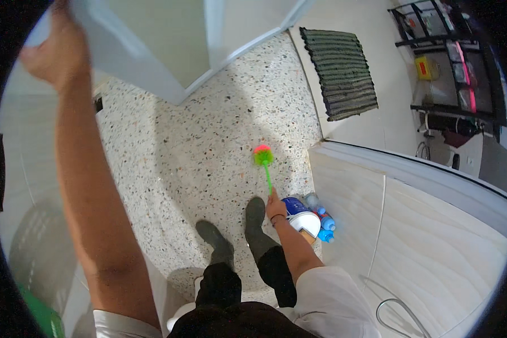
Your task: The person cleans a bathroom floor using a green scrub brush and a handheld shower sprayer. They scrub the speckled floor tiles, move a white bidet to clean underneath it, and rinse the floor with water. The person also handles a bucket and a green scoop during the process.
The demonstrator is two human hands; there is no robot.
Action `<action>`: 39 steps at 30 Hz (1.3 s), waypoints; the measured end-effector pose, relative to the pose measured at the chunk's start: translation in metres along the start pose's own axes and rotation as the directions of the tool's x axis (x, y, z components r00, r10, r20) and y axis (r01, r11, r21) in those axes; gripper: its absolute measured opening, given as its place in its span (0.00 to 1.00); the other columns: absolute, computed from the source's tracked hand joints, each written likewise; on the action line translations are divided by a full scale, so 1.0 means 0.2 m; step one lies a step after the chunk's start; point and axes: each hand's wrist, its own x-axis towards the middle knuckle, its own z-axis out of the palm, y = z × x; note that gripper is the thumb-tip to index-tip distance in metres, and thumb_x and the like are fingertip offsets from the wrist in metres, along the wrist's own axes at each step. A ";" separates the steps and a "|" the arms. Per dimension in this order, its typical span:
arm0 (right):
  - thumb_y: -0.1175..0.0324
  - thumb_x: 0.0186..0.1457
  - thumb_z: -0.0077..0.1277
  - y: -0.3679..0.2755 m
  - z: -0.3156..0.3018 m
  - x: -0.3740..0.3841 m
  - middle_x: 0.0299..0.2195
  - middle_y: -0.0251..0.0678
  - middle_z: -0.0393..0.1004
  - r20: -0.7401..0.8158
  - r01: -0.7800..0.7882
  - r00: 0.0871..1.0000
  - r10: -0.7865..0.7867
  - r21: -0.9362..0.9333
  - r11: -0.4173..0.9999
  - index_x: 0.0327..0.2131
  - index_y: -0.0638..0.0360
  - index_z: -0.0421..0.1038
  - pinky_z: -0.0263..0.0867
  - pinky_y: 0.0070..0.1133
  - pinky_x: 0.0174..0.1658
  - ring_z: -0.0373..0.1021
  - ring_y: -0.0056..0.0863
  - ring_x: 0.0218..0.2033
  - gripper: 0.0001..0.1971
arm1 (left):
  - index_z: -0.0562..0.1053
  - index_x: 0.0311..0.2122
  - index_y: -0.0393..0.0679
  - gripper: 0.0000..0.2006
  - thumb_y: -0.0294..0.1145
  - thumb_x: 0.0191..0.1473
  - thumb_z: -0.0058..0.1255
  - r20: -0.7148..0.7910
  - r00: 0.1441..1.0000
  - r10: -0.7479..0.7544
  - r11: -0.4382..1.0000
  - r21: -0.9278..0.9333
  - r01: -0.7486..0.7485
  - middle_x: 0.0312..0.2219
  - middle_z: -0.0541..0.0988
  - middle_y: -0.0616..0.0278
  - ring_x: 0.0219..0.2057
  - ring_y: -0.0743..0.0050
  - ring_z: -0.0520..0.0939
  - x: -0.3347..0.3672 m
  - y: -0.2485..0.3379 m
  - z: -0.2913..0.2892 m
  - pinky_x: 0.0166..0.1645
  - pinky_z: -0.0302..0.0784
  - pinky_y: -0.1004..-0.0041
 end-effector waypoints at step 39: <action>0.57 0.54 0.42 -0.31 -0.59 -0.28 0.30 0.51 0.72 0.119 0.305 0.949 -0.292 -0.107 0.946 0.52 0.48 0.58 0.64 0.38 0.37 0.69 0.49 0.32 0.22 | 0.64 0.50 0.45 0.25 0.29 0.43 0.54 0.931 0.277 0.237 0.737 -0.358 0.573 0.53 0.57 0.46 0.48 0.49 0.68 -1.00 0.67 -0.99 0.51 0.67 0.61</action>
